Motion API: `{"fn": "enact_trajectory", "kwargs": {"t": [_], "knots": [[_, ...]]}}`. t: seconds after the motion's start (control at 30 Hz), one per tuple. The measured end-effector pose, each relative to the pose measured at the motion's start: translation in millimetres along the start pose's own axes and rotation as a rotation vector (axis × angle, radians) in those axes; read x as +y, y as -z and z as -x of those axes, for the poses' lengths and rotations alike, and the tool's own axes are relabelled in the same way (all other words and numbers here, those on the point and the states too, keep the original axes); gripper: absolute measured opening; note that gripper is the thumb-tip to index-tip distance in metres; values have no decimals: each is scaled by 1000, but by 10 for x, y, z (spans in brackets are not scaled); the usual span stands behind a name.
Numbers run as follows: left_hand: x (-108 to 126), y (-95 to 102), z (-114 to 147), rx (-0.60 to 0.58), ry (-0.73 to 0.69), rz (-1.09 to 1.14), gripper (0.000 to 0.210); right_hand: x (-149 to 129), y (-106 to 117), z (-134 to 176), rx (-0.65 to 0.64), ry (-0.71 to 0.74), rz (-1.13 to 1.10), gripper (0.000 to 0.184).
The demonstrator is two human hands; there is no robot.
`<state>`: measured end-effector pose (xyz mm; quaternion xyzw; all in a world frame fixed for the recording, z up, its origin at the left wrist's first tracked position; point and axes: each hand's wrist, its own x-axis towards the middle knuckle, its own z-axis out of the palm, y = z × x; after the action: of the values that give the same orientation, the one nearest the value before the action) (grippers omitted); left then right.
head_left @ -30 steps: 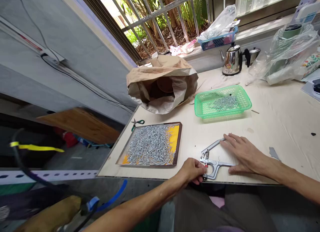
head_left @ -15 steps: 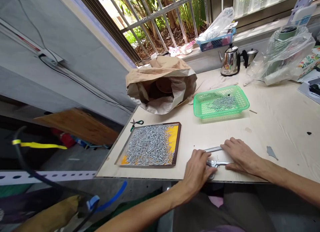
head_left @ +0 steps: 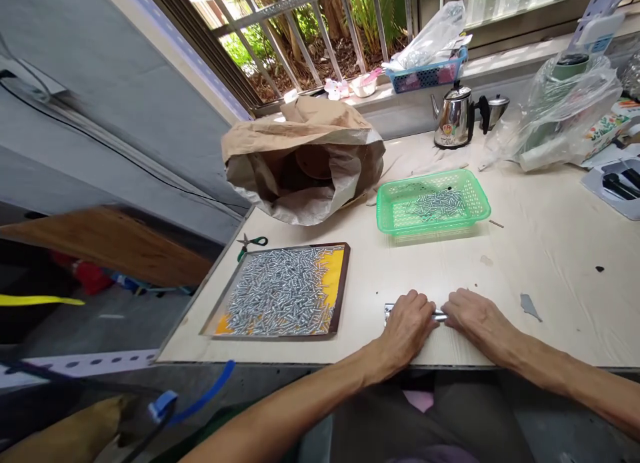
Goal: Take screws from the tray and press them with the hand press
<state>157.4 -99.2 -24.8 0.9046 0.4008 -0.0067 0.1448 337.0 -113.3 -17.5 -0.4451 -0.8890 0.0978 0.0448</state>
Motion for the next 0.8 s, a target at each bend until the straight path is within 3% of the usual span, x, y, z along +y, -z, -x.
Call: {"fn": "enact_trajectory", "kwargs": {"t": [0.13,0.3,0.33,0.43,0.5,0.57,0.63,0.73,0.8], "knots": [[20,-97,-15,75,13,-13,10,68,26,-30,7,7,12,5],[189,-372,121,350,11,9,26,367,67,-132,-36,70,-9,54],[242,-432,156,384,-10,33,29,431,56,-156,-38,91,-16,53],[373,-570,210,429,-64,101,32,579,20,-244,-28,88,-29,23],[410,-610,194,424,-67,130,32,603,26,-318,18,37,-23,23],[412,-605,154,406,-61,146,34,531,64,-402,83,-24,8,28],[409,-571,124,412,-47,150,34,349,113,-485,103,5,22,27],[472,-515,187,441,-112,158,29,-44,170,-584,35,229,-19,25],[566,-497,327,451,-275,164,27,-275,185,-631,-54,413,-23,20]]}}
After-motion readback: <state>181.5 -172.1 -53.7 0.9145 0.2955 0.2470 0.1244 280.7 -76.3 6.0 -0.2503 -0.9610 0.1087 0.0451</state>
